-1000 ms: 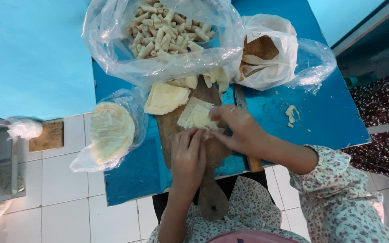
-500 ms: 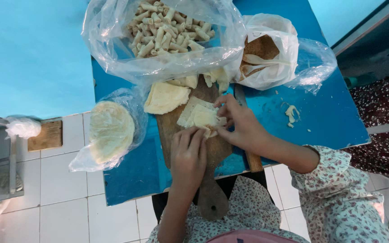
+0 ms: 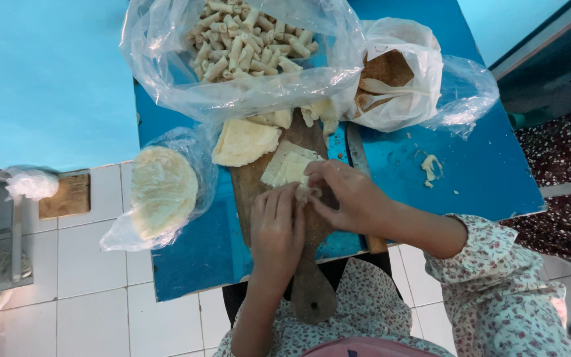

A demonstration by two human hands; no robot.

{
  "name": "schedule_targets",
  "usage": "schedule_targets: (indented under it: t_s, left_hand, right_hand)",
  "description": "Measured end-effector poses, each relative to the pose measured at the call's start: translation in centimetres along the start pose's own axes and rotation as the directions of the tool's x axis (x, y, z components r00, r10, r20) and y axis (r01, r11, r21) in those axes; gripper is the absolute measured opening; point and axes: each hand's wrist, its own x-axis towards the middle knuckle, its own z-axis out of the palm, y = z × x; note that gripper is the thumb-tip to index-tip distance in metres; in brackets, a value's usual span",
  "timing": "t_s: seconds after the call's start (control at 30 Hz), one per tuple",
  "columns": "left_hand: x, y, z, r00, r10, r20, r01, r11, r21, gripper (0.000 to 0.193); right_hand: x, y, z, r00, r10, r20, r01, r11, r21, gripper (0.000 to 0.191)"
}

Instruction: The person cuts flat dough sheets into smaller pieces with a knife on a wooden cutting board, then spoons brown filling from a plastic bag onto the pieces and folds the dough over the filling, setting the filled pieces aside. They repeat this cycle, handling dough pieces one at a time.

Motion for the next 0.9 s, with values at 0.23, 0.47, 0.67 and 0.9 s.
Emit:
schedule_targets:
  t_s: [0.23,0.47,0.67,0.9]
  left_hand:
    - [-0.1,0.0,0.0,1.0,0.018,0.002,-0.018,1.0,0.022,0.031]
    - [-0.1,-0.1,-0.6,0.998,0.022,0.056,-0.021,1.0,-0.019,0.034]
    - [0.9,-0.8,-2.0,0.98,0.07,0.186,-0.055,0.995,-0.087,0.036]
    - [2.3,-1.9,-1.7,0.967,0.125,0.222,-0.1,0.988,-0.118,0.027]
  right_hand:
    - [0.5,-0.4,-1.8,0.988,-0.099,0.115,0.11,0.99,-0.09,0.049]
    - [0.6,0.5,-2.2,0.972,-0.041,0.233,0.063,0.994,-0.087,0.038]
    - [0.7,1.0,-1.9,0.978,-0.083,0.193,0.094,0.995,-0.046,0.034]
    - [0.9,1.8,-2.0,0.973,-0.031,0.231,0.01,0.996,0.09,0.04]
